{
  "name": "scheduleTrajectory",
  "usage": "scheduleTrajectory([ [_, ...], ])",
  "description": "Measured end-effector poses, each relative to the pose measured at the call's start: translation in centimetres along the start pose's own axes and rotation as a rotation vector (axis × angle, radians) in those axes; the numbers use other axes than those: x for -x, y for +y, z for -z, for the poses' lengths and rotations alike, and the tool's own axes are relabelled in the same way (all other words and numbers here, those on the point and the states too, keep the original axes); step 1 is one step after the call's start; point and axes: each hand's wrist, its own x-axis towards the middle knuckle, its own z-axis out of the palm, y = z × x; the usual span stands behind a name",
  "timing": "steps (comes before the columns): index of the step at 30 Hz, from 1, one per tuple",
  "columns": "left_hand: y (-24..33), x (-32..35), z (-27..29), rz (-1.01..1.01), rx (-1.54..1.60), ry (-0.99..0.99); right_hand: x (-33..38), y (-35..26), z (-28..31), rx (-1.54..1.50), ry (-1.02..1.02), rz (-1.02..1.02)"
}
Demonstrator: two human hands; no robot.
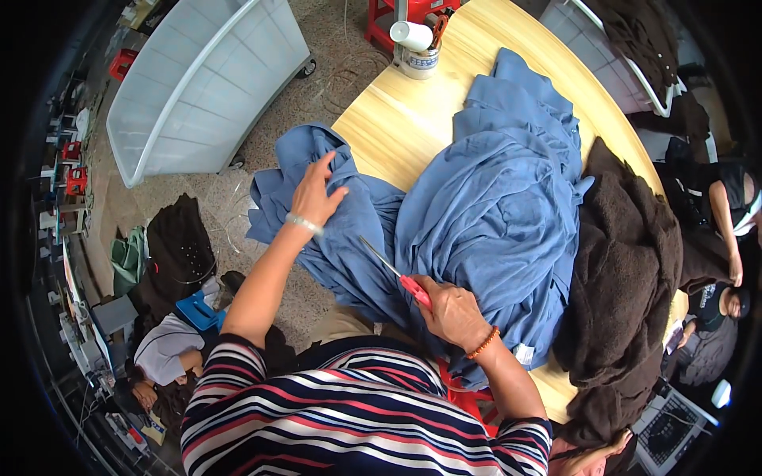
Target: Cutting blue fabric with scissors on a work table in a factory setting.
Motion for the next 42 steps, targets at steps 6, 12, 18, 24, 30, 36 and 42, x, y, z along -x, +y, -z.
scheduleTrajectory([
  [6, -2.4, -0.8, -1.7, 0.519, 0.868, -0.177, -0.6, -0.7, 2.5, -0.009, 0.042, -0.02],
  [12, -4.6, 1.1, -2.2, 0.755, 1.37, -0.223, -4.5, -2.6, 4.6, 0.082, 0.132, 0.022],
  [18, -2.8, 0.7, -1.6, 0.842, 1.437, -0.028, -5.2, -2.4, 3.7, 0.209, 0.0, 0.067],
  [24, -3.5, 1.0, -1.4, 0.924, 1.451, -0.014, -5.7, -2.5, 4.1, 0.2, -0.024, 0.001],
  [30, -2.5, -0.2, -2.7, 0.792, 1.41, -0.08, -7.5, -2.3, 4.4, 0.203, 0.112, -0.024],
  [36, -2.7, -5.2, -1.6, 0.538, 1.541, -0.262, -5.5, -2.0, 4.4, 0.097, 0.051, 0.018],
  [42, 3.7, -8.4, 3.2, 0.121, 0.813, -0.381, -4.0, -0.6, 5.0, 0.104, 0.159, -0.134],
])
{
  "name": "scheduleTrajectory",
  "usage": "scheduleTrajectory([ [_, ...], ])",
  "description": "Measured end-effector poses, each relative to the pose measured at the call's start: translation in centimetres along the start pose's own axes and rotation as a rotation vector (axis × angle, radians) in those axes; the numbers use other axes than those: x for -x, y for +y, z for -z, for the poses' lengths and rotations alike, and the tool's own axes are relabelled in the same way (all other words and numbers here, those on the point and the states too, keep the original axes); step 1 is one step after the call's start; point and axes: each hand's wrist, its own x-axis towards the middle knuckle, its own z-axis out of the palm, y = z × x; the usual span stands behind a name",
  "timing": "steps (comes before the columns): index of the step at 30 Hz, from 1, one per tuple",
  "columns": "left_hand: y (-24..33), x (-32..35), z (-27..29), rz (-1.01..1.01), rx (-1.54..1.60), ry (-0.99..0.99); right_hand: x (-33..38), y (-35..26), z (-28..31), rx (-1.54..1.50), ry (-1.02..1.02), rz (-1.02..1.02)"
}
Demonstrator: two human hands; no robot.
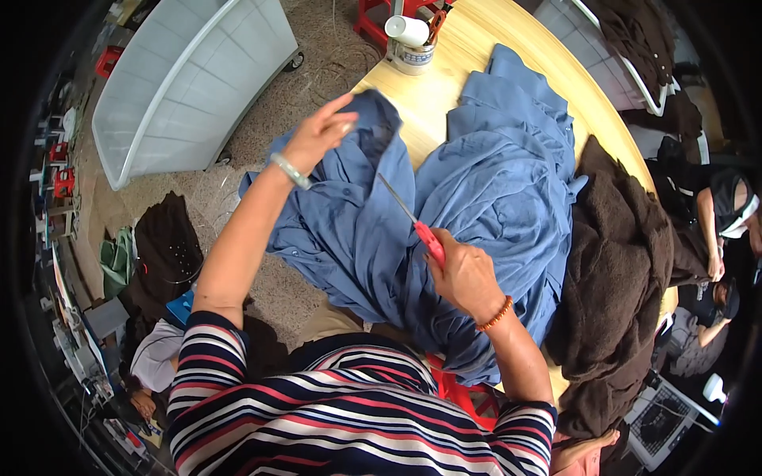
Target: Cutting blue fabric with scissors on a work table in a factory setting.
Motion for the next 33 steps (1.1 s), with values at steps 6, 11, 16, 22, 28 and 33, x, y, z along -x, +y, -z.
scheduleTrajectory([
  [6, -6.2, 6.4, 3.6, -0.095, -0.707, -0.132, 1.2, 0.6, 0.2, -0.031, -0.027, -0.077],
  [11, -6.4, 5.3, 0.6, -0.353, -1.069, 0.034, 0.7, -0.2, -0.7, 0.024, -0.089, 0.015],
  [16, -9.1, 2.4, 0.6, -0.168, -0.726, -0.133, 0.7, -0.3, -1.3, 0.155, -0.106, 0.081],
  [22, -10.0, 2.3, 1.5, -0.038, -0.567, -0.126, -0.5, -1.4, -0.9, 0.124, -0.1, 0.096],
  [28, -10.6, 2.0, 3.6, 0.126, -0.466, -0.09, -4.6, -3.7, -2.6, 0.09, -0.174, 0.162],
  [33, -9.2, 4.2, 7.4, 0.087, -0.539, -0.164, -3.7, -2.3, -2.3, 0.049, -0.113, 0.167],
])
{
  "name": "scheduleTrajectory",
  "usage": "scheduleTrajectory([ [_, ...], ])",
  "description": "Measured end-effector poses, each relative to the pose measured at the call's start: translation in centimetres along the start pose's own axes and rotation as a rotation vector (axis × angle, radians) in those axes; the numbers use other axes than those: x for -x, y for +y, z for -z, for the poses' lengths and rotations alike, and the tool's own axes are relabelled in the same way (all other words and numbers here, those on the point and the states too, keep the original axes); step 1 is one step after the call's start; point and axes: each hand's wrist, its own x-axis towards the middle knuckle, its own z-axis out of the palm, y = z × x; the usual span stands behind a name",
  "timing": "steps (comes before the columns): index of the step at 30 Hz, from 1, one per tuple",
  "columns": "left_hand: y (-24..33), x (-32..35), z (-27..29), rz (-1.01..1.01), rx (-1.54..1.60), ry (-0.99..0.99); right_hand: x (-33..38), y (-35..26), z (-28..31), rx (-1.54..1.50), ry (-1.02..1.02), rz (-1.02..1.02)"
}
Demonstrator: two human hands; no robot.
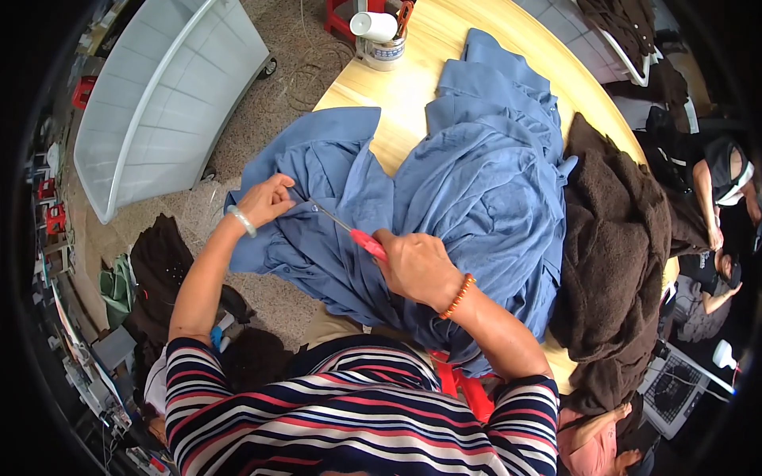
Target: Cutting blue fabric with scissors on a work table in a factory setting.
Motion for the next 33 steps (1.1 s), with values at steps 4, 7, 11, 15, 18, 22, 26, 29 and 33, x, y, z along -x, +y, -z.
scheduleTrajectory([
  [4, 2.5, 2.1, 1.6, -0.128, -0.538, -0.141, 0.8, 0.3, -0.5, -0.022, 0.011, -0.04],
  [7, 2.4, 3.4, 0.9, -0.25, -0.496, -0.143, 0.7, 0.0, -1.1, 0.0, -0.01, 0.001],
  [11, 0.5, 2.8, 0.3, -0.353, -0.543, 0.006, 0.6, -1.0, -0.9, 0.029, -0.062, 0.013],
  [15, 0.8, 1.2, 0.1, -0.132, -0.241, 0.002, 0.4, -2.0, -1.1, 0.018, -0.065, 0.04],
  [18, 1.9, 0.7, 0.0, -0.265, -0.177, 0.017, -0.7, -3.0, -0.6, -0.036, -0.072, 0.053],
  [22, 5.3, -1.2, 0.1, -0.128, -0.131, -0.028, -0.9, -2.7, -1.1, -0.057, -0.07, 0.075],
  [26, 12.4, -5.7, -0.2, -0.475, -0.26, 0.131, -2.3, -2.3, -4.1, -0.134, -0.023, 0.152],
  [29, 23.6, -11.3, -3.1, -0.922, -0.454, 0.232, -3.5, -0.7, -2.1, 0.011, 0.016, 0.01],
  [33, 32.1, -9.8, -9.0, -1.323, -0.591, 0.512, -1.6, 9.9, 2.1, -0.002, 0.322, -0.356],
])
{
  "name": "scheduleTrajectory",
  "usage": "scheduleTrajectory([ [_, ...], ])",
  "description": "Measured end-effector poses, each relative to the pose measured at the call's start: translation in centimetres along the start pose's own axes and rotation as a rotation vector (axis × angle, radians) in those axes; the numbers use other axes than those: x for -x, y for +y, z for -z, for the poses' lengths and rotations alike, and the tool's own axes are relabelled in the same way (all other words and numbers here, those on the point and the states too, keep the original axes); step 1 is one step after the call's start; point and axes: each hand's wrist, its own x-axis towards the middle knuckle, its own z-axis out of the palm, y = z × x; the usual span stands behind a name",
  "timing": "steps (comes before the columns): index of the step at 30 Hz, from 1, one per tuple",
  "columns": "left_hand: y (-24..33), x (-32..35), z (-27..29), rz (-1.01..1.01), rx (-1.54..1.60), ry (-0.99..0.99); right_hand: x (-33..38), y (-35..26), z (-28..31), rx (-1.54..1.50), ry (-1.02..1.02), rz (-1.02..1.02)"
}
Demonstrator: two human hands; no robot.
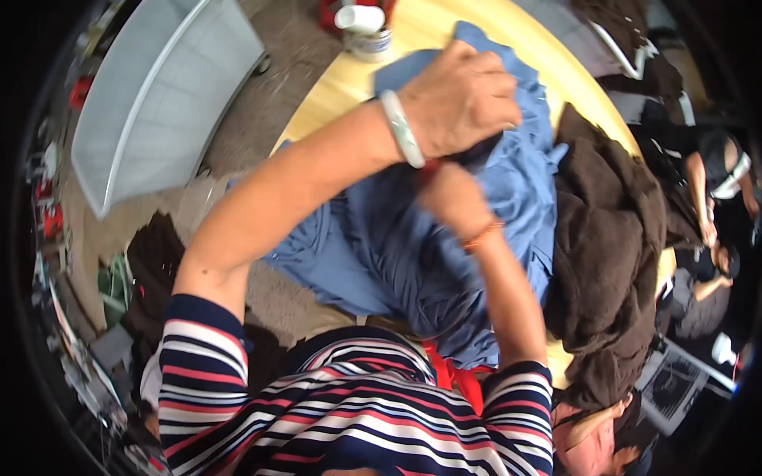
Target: Cutting blue fabric with scissors on a work table in a factory setting.
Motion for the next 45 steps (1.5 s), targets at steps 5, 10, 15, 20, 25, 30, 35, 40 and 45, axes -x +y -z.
scheduleTrajectory([
  [5, 1.1, 13.4, 5.4, 0.503, 0.109, -0.019, 2.4, 6.0, 3.3, -0.536, 0.013, -0.233],
  [10, 10.4, 29.3, 10.7, 1.517, 0.359, -0.188, 5.8, 2.8, 4.9, -0.37, 0.076, -0.164],
  [15, 12.6, 27.8, 6.6, 1.221, 0.071, -0.125, 7.4, -1.7, 3.9, -0.262, -0.025, 0.036],
  [20, 11.7, 31.1, 5.0, 1.646, 0.561, -0.165, 9.3, -6.0, 4.0, -0.15, -0.234, 0.236],
  [25, 13.8, 33.2, 5.5, 1.754, 0.776, -0.06, 10.6, -5.0, 2.4, -0.069, -0.354, 0.299],
  [30, 12.4, 30.9, 2.6, 1.553, 0.304, 0.032, 11.0, -5.0, 2.2, -0.06, -0.343, 0.317],
  [35, 4.4, 30.7, 3.2, 2.316, 1.455, 0.827, 11.5, -4.6, 2.3, -0.05, -0.313, 0.323],
  [40, 4.8, 31.7, 1.7, 2.176, 1.517, 0.787, 11.3, -4.3, 1.9, -0.098, -0.31, 0.311],
  [45, 5.1, 29.3, 2.4, 2.3, 1.387, 0.508, 10.8, -3.9, 1.7, -0.106, -0.336, 0.303],
])
